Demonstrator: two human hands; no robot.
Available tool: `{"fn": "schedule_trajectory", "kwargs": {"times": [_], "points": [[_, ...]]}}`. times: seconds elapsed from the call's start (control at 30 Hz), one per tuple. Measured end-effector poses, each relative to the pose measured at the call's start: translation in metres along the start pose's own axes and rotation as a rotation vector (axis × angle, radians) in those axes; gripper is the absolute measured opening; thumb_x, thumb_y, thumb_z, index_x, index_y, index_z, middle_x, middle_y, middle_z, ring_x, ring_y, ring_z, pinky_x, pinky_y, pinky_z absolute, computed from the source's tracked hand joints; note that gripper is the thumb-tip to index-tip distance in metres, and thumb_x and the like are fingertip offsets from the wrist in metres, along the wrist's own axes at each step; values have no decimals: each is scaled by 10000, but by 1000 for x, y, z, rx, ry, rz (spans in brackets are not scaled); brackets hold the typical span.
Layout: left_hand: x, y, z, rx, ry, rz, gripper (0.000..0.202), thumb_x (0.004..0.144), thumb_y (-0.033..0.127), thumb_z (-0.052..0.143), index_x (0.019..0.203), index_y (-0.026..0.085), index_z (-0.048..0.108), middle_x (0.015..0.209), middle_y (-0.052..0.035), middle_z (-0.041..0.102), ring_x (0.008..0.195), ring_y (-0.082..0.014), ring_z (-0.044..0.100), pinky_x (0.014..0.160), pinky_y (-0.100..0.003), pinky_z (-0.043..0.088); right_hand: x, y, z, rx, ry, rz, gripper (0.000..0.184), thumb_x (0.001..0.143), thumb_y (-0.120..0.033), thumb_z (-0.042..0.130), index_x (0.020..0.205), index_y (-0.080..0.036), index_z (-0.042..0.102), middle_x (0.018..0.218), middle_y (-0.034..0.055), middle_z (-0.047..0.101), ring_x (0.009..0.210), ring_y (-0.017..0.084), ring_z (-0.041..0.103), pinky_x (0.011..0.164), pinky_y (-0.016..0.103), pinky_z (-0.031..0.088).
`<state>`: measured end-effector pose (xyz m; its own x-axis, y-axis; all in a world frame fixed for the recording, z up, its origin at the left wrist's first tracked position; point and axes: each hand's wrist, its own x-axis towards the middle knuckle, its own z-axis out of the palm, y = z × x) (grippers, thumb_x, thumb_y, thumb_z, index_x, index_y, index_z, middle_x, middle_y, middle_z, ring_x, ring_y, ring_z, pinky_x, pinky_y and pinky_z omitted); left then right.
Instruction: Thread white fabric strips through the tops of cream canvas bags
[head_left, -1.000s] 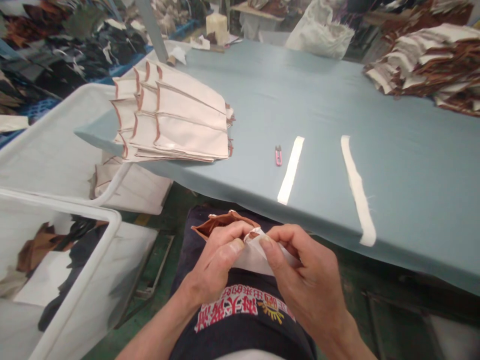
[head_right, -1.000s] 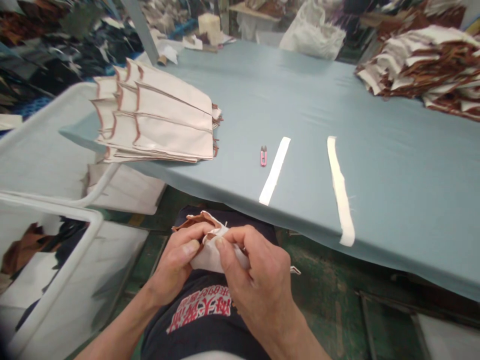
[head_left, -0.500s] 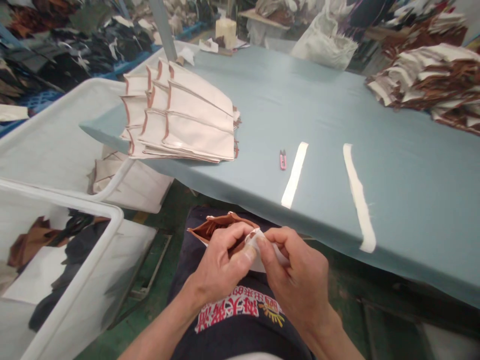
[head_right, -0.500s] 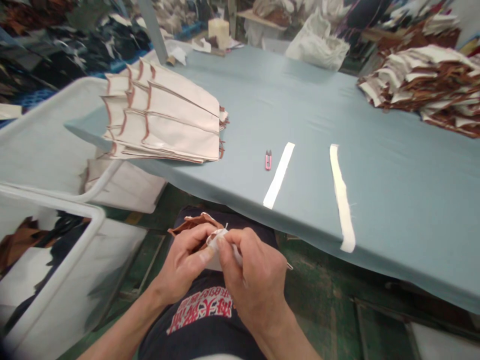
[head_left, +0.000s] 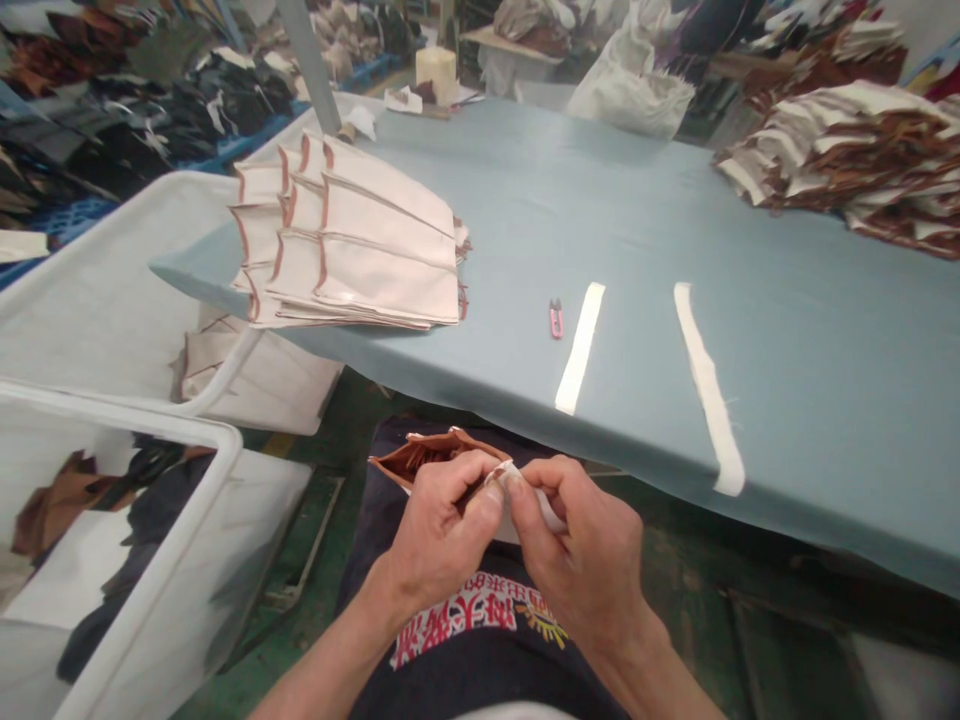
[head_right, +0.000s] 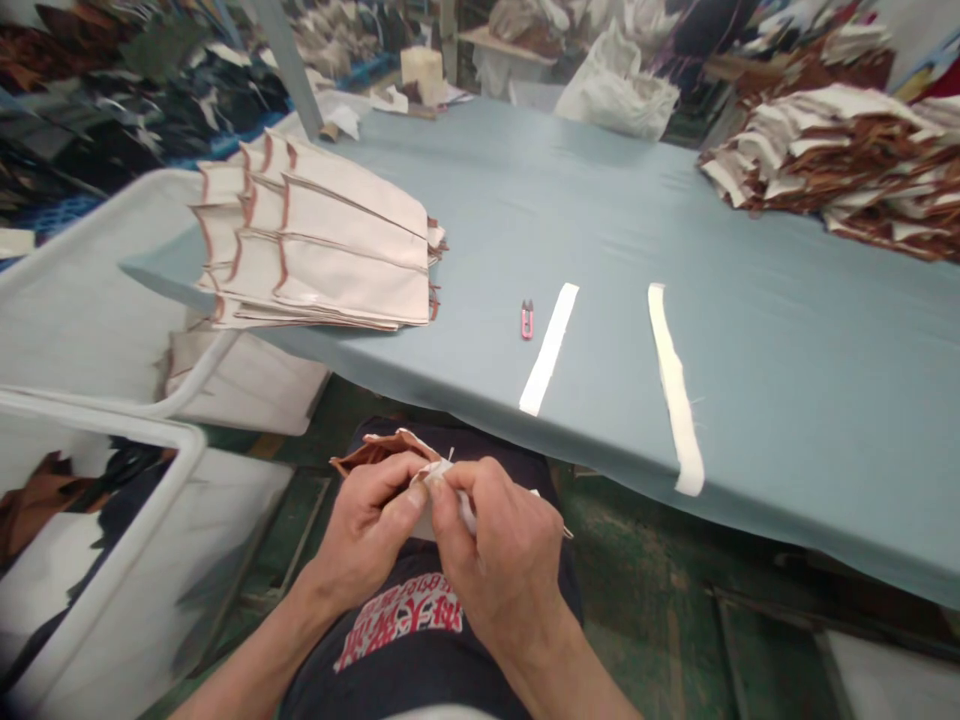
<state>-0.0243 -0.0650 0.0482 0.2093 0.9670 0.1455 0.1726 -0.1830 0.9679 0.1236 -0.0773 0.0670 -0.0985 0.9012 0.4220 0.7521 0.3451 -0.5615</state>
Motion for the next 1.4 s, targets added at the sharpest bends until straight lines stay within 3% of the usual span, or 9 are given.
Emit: {"fn": "schedule_trajectory", "kwargs": {"times": [0.17,0.3,0.53,0.7,0.83,1.03,1.2,1.3,1.4], "points": [[-2,0,5,160,43,112,259,928,141,488,739,139,665,669,-13,672,592,-116,588,599,-232,432,-3,4,1,82,-40,119,197,942,-259,602,751,-212,592,509,-81,507,396,83,426,447,232,306],[-2,2,8,280,56,142,248,911,111,498,722,140,657,648,-6,651,582,-112,577,595,-230,421,-2,11,-2,269,-210,337,208,911,-296,579,720,-223,540,529,-79,457,443,93,407,445,227,289],[-1,8,14,373,27,103,241,867,97,468,687,158,617,645,-7,641,605,-130,580,598,-243,403,9,32,-2,849,-533,664,271,844,-446,591,743,-226,469,609,-71,427,536,102,374,486,226,306],[1,4,19,449,-6,-10,233,872,122,427,687,171,560,589,22,554,521,-115,508,539,-250,339,4,42,13,985,-528,731,293,808,-470,579,711,-223,455,624,-63,415,563,109,359,502,237,296],[4,-3,20,348,-35,-76,276,905,165,382,648,197,476,568,40,466,506,-112,444,522,-260,305,0,38,23,934,-443,686,279,831,-440,513,674,-233,413,625,-56,398,577,121,365,512,248,306],[12,0,17,288,-35,-37,261,883,158,382,660,182,514,617,25,512,575,-124,462,585,-270,340,5,37,28,827,-288,606,269,868,-383,443,647,-239,388,616,-46,394,587,132,379,520,259,303],[29,17,2,190,-168,-84,250,887,159,394,707,166,566,647,28,532,594,-118,461,576,-252,340,15,49,12,714,-242,527,128,908,-325,528,879,-209,575,652,-48,551,555,134,495,512,255,368],[40,32,-8,147,-277,-65,242,870,143,399,714,158,583,678,29,548,607,-109,465,614,-248,362,27,51,-9,589,-94,290,91,936,-261,560,981,-204,614,802,5,696,719,164,657,673,281,504],[49,47,-18,103,-368,-28,229,861,125,407,734,155,595,730,26,587,636,-103,494,648,-240,390,45,47,-27,516,-121,-123,211,898,-209,603,1107,-186,625,1081,82,743,1004,206,699,924,348,519]]}}
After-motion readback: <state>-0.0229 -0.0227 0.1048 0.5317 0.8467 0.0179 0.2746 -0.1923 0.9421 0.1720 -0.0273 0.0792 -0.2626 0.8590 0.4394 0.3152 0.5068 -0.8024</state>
